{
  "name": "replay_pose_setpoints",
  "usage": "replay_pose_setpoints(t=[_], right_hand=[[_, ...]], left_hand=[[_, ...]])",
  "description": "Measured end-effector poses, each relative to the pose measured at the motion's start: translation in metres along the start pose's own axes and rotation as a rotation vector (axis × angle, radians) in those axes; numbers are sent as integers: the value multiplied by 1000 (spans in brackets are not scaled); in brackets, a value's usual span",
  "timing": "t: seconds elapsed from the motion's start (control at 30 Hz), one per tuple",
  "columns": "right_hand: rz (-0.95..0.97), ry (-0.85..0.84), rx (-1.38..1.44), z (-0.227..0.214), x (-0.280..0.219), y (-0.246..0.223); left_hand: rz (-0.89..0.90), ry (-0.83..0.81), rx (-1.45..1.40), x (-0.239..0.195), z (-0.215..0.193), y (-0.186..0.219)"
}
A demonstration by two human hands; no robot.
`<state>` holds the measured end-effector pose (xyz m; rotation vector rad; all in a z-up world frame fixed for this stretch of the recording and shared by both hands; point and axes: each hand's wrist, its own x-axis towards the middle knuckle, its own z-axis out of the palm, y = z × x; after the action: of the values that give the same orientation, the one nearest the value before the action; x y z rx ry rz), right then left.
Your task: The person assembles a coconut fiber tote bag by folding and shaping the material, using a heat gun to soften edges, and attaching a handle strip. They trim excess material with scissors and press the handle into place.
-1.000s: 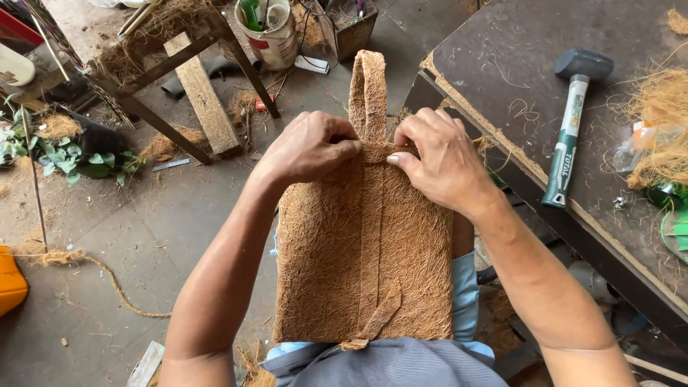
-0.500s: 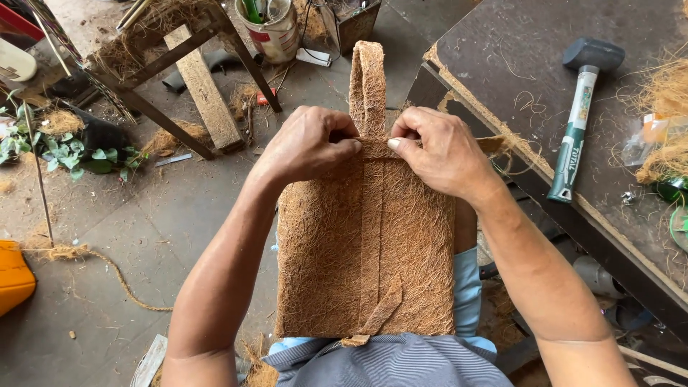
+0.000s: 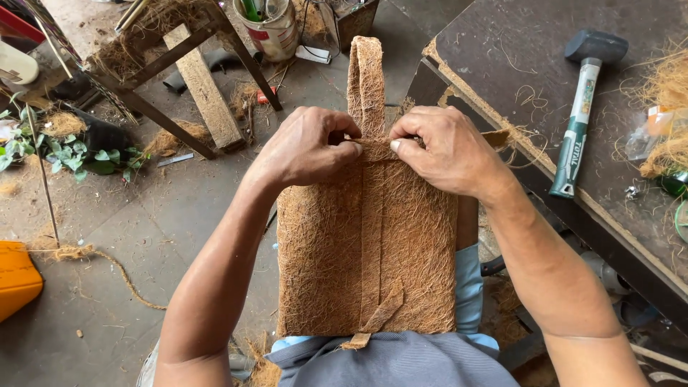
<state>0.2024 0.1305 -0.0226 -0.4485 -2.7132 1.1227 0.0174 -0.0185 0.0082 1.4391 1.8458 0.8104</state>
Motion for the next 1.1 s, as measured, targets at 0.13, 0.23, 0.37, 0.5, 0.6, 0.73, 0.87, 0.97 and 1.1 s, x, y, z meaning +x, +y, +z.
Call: replay_pose_setpoints(t=[0.13, 0.23, 0.37, 0.5, 0.6, 0.73, 0.87, 0.97, 1.1], right_hand=[[-71, 10, -108, -7, -4, -4], [-104, 27, -156, -14, -7, -14], [-215, 116, -197, -33, -15, -35], [-424, 286, -367, -57, -21, -73], [-496, 376, -435, -65, -22, -85], [-481, 425, -418, -61, -18, -77], [-482, 359, -376, -60, -17, -62], [-504, 380, -359, -66, -20, -68], [-527, 428, -416, -73, -19, -65]], left_hand=[[37, -70, 55, -4, -7, 12], [119, -62, 87, -8, -11, 20], [224, -16, 107, -18, -26, 42], [541, 161, 350, -28, -44, 66], [607, 265, 450, -32, -49, 78], [606, 377, 575, -31, -45, 78], [647, 421, 599, -25, -38, 75], [641, 375, 545, -20, -42, 81], [612, 292, 509, -9, -42, 80]])
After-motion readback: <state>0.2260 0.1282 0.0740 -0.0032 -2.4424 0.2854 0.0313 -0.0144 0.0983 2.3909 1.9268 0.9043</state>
